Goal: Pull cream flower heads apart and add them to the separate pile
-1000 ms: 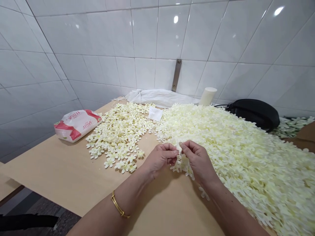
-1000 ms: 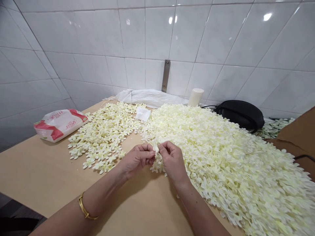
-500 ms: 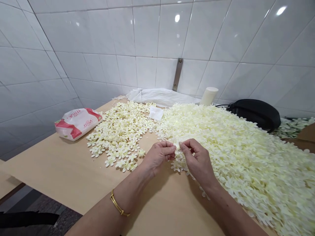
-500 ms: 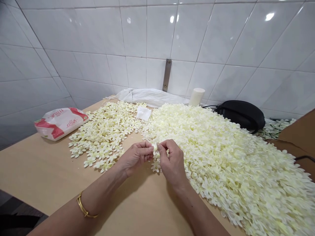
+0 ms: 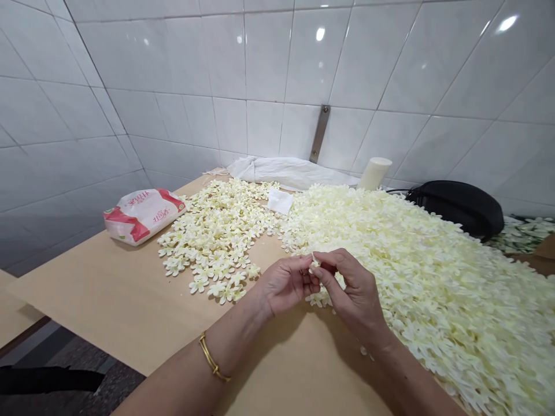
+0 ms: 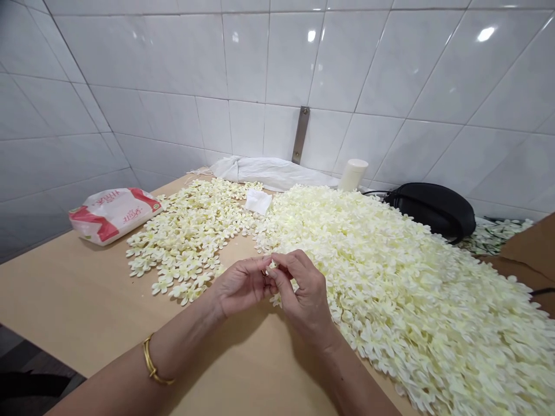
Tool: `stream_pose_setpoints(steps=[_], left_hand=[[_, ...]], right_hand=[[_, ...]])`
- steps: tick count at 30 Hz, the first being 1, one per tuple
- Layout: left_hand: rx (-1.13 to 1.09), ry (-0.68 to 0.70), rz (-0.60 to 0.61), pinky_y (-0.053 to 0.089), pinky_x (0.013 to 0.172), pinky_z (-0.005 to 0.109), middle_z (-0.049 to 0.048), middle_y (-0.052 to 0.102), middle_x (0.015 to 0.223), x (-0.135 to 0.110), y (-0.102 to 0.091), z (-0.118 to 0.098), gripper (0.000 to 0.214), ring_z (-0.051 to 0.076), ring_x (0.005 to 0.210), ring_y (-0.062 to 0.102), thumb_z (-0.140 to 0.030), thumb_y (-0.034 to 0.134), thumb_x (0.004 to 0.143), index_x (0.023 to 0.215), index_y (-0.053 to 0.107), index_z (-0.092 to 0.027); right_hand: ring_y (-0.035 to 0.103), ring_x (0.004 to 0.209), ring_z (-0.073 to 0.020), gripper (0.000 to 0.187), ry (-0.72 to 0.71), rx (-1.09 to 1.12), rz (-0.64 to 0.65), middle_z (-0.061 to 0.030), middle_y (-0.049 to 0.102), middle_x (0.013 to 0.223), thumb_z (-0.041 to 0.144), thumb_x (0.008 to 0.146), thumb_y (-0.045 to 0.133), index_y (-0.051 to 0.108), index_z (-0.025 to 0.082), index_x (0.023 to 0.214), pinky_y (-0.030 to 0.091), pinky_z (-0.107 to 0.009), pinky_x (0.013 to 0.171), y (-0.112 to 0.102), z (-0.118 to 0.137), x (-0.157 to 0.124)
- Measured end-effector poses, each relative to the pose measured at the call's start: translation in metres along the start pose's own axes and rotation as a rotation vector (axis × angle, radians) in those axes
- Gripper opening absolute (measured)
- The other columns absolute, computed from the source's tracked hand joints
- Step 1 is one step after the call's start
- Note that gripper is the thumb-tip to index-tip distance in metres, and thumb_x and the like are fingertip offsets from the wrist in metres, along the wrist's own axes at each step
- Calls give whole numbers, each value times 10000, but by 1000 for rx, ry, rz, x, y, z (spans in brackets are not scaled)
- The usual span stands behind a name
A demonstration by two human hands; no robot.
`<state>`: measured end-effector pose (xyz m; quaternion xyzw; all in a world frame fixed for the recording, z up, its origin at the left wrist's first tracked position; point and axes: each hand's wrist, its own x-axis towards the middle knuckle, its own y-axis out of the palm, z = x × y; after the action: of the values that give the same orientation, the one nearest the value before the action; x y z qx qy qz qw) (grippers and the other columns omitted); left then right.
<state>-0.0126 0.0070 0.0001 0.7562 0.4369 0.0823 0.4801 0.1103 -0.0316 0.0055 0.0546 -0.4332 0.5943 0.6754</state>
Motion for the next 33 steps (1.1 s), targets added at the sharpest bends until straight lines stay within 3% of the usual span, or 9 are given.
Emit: stream_pose_setpoints(steps=[4,8,13,16,19,24,33], left_hand=[[20,-31,41,411,514,207,10,540,535,1,-3,3,57,82,489,510,-108,626,666,651,572,-99],[60,16,65,416,518,209,5,531,508,2,-4,5,105,81,468,506,-126,624,672,611,539,-113],[177,103,105,432,557,226,26,571,573,0,1,7,208,97,515,536,-294,656,679,654,552,-116],[262,168,85,427,567,218,23,584,594,-2,2,7,219,84,525,528,-291,690,650,673,564,-113],[283,226,29,408,543,204,0,560,534,-2,3,7,219,73,500,510,-230,735,581,631,557,-113],[249,278,-71,374,490,194,-17,543,483,1,0,5,231,62,443,483,-195,758,497,609,575,-110],[333,264,-48,413,526,219,21,609,523,0,-3,-1,231,93,475,547,-218,758,520,628,595,-95]], right_hand=[[522,632,-126,140,-23,-29,23,-19,540,720,135,808,481,604,186,851,433,-248,574,-1,0,1],[513,579,-114,129,70,-36,40,4,534,640,160,813,468,568,183,735,421,-233,550,-1,0,1],[468,509,-106,160,135,-198,-77,22,514,563,217,813,463,492,183,659,378,-222,493,-2,-3,1],[430,470,-99,198,175,-242,-124,35,481,518,255,816,459,470,186,631,354,-219,465,-1,-4,0],[433,462,-97,241,250,-125,-85,34,474,502,293,830,448,490,181,621,362,-216,459,-1,-4,0],[560,586,-133,183,358,206,14,-14,596,645,320,789,518,576,165,712,458,-241,543,-2,-5,1],[576,581,-135,178,351,158,40,-11,610,611,264,800,493,583,168,679,487,-242,568,-6,1,6]])
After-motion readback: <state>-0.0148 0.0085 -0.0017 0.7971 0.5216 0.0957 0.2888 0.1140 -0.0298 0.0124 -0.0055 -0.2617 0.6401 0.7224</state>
